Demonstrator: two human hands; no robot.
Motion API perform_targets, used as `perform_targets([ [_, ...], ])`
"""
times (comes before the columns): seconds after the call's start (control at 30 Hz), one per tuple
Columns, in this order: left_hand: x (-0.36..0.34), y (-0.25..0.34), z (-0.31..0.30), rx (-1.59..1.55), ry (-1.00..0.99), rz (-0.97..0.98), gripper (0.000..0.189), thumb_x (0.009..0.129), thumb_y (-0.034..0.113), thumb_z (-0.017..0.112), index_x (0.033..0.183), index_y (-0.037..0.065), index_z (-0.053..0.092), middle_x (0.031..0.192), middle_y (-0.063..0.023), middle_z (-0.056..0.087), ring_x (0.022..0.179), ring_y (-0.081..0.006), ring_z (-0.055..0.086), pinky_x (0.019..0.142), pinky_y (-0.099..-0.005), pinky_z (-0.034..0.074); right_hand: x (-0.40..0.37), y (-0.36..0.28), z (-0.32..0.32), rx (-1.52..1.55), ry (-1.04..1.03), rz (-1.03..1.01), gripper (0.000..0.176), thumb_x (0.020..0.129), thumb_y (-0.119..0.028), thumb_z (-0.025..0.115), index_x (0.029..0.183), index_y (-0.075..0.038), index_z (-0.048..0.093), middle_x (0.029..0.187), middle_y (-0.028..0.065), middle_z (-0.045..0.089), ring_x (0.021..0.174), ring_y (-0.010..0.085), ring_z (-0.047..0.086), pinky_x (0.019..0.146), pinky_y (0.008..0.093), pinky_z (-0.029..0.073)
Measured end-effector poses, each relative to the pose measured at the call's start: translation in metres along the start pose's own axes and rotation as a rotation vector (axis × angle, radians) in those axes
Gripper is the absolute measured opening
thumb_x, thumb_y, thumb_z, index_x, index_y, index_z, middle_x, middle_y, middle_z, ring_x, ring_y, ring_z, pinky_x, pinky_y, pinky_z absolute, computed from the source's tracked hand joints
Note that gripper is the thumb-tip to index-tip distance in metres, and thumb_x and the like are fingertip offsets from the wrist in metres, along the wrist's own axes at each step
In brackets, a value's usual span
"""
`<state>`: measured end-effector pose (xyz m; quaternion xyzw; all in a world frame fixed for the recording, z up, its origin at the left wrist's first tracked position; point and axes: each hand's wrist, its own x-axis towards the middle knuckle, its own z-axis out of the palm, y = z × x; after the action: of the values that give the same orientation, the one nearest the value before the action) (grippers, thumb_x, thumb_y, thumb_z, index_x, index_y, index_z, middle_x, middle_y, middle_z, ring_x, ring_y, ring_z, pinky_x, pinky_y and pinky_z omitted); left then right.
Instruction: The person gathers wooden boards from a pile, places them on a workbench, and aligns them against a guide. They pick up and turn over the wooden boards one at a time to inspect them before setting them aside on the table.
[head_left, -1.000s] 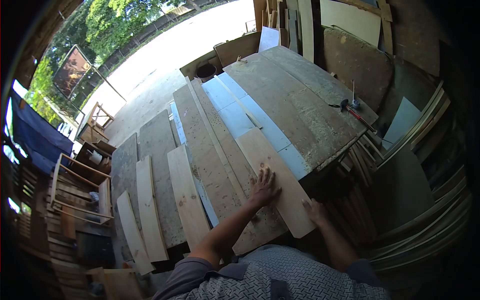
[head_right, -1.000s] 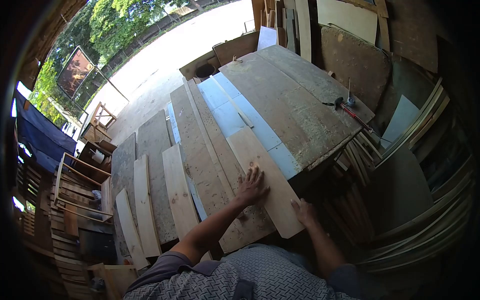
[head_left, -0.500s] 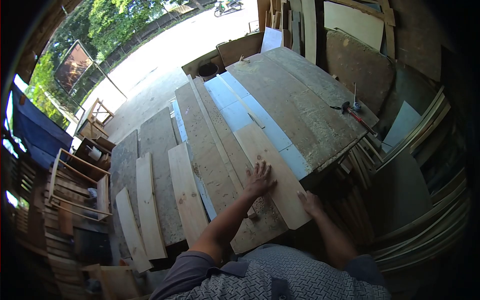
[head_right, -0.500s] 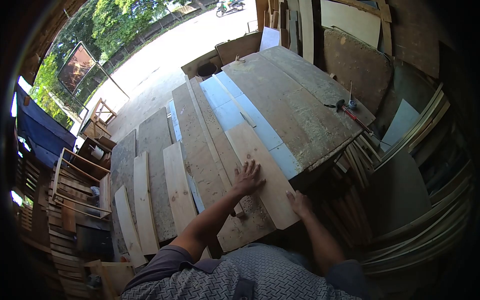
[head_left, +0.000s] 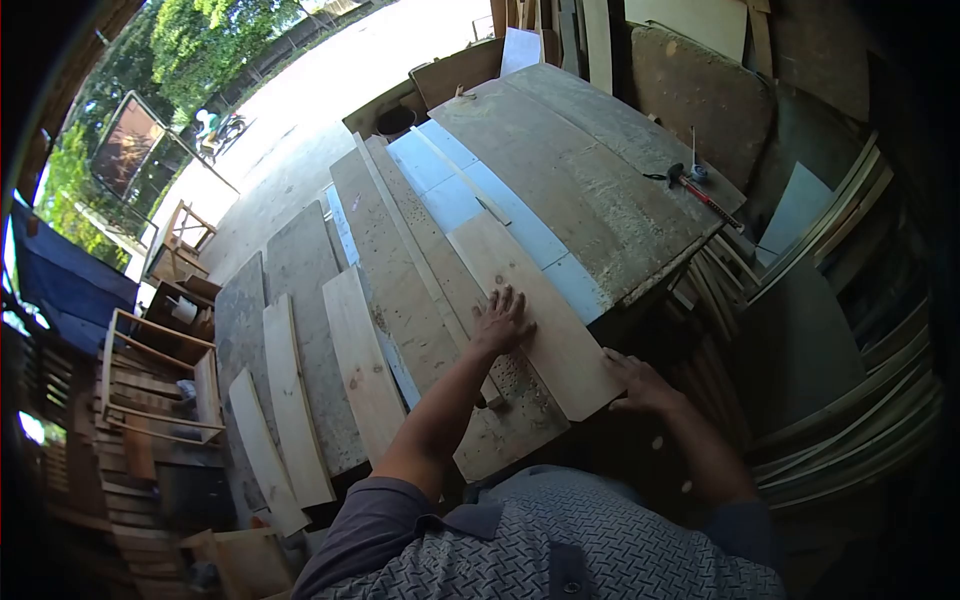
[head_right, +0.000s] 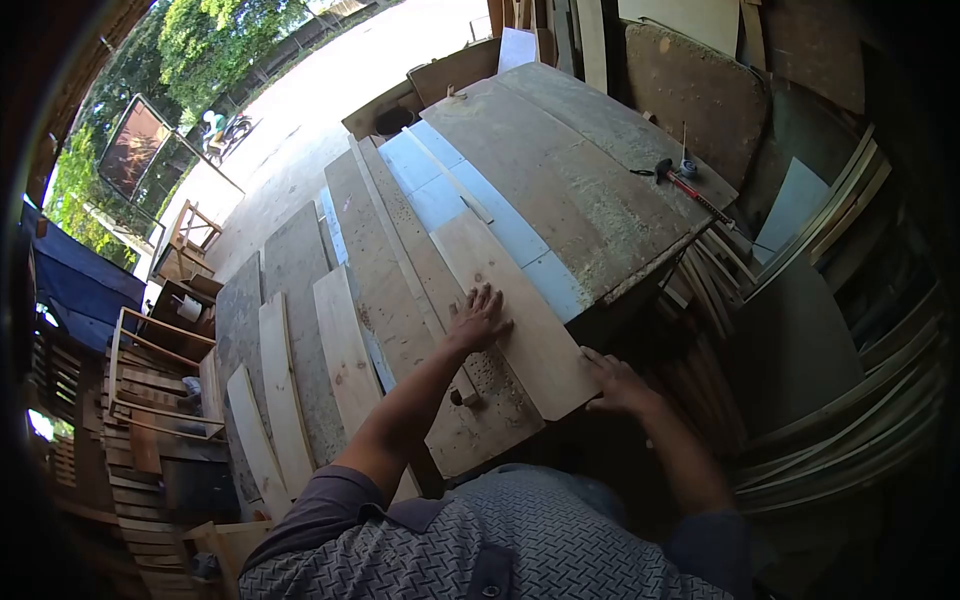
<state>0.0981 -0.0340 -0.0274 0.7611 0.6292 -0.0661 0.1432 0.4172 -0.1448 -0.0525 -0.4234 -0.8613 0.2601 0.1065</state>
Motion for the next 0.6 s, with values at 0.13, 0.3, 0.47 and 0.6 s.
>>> perform_targets([
  [0.13, 0.000, 0.000, 0.002, 0.009, 0.012, -0.001, 0.076, 0.091, 0.058, 0.045, 0.151, 0.020, 0.022, 0.160, -0.0082, 0.010, 0.147, -0.0312, 0.010, 0.111, -0.0642, 0.016, 0.001, 0.004, 0.005, -0.100, 0.011, 0.020, 0.084, 0.061, -0.031, 0.084, 0.135, -0.012, 0.050, 0.149, 0.0113, 0.036, 0.129, 0.0327, 0.042, 0.107, 0.0453, 0.034],
  [0.3, 0.002, -0.006, 0.003, 0.006, 0.033, 0.012, 0.074, 0.091, 0.058, 0.043, 0.151, 0.021, 0.023, 0.160, -0.0076, 0.010, 0.147, -0.0304, 0.011, 0.111, -0.0634, 0.017, 0.006, 0.008, 0.007, -0.297, 0.021, -0.081, 0.077, 0.066, -0.035, 0.082, 0.135, -0.023, 0.050, 0.148, 0.0094, 0.038, 0.136, 0.0292, 0.035, 0.111, 0.0509, 0.025],
  [0.47, 0.010, -0.019, 0.003, 0.012, 0.053, 0.015, 0.074, 0.092, 0.060, 0.041, 0.152, 0.021, 0.023, 0.160, -0.0071, 0.011, 0.147, -0.0294, 0.012, 0.111, -0.0636, 0.017, 0.021, 0.004, 0.004, -0.411, -0.039, -0.057, 0.076, 0.068, -0.040, 0.079, 0.137, -0.024, 0.048, 0.149, 0.0091, 0.038, 0.141, 0.0282, 0.027, 0.113, 0.0571, 0.019],
  [0.6, 0.017, -0.025, -0.004, -0.005, 0.065, 0.024, 0.075, 0.091, 0.060, 0.041, 0.152, 0.020, 0.023, 0.160, -0.0070, 0.012, 0.147, -0.0289, 0.012, 0.111, -0.0639, 0.016, 0.033, 0.009, 0.008, -0.454, -0.033, -0.067, 0.077, 0.069, -0.042, 0.078, 0.138, -0.026, 0.047, 0.149, 0.0082, 0.037, 0.143, 0.0278, 0.025, 0.113, 0.0595, 0.015],
])
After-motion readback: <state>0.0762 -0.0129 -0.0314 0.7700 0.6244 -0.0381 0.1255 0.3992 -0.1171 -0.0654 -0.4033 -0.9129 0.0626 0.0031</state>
